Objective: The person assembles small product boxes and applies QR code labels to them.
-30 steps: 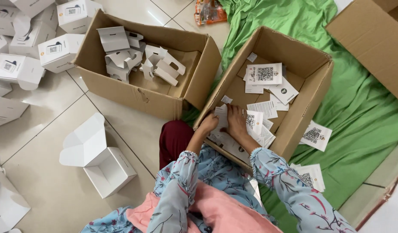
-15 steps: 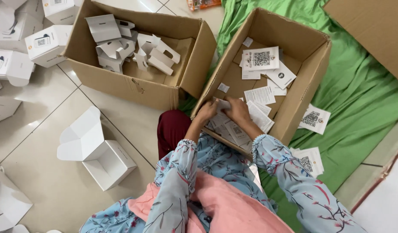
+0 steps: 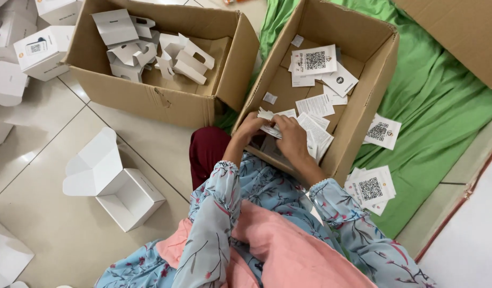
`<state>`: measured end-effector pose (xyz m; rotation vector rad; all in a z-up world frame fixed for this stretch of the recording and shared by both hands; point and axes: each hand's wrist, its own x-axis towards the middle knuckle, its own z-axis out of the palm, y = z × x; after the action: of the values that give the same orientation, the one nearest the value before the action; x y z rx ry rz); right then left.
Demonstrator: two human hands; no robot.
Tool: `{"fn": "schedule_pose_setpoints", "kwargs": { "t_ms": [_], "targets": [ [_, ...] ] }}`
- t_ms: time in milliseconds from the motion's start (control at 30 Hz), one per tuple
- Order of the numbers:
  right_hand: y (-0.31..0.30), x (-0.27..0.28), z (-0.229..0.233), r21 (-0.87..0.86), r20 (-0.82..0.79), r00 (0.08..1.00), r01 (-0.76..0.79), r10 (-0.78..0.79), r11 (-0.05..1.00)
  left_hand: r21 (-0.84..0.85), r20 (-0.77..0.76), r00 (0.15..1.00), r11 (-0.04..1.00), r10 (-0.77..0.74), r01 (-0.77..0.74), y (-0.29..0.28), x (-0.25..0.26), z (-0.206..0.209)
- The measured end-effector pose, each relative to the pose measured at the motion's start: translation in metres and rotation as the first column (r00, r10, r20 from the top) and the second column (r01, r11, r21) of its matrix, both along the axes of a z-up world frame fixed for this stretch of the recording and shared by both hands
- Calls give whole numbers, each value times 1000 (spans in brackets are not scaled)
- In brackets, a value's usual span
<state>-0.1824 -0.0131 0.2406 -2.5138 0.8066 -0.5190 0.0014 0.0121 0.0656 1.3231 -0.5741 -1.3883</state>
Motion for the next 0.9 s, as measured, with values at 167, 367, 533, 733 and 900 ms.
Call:
{"fn": "schedule_pose_setpoints", "kwargs": {
  "t_ms": [167,367,533,733,900],
  "targets": [
    [-35,17,-13,79,-41,998,-41,45,996,86,-24,998,995,50,-47,0,-2,51],
    [-52,26,-20,107,-35,994,-100,104,989,135,-61,997,990,45,-37,-3,2,81],
    [-52,26,-23,66,-45,993,-110,113,992,97,-77,997,995,20,-12,-9,7,67],
    [-58,18,-19,166,71,974,-225,216,960,183,-18,997,981,69,-65,-2,5,76],
    [-74,9,-17,616,255,965,-118,-56,779,102,-19,992,987,128,-125,-8,9,39]
  ]
}}
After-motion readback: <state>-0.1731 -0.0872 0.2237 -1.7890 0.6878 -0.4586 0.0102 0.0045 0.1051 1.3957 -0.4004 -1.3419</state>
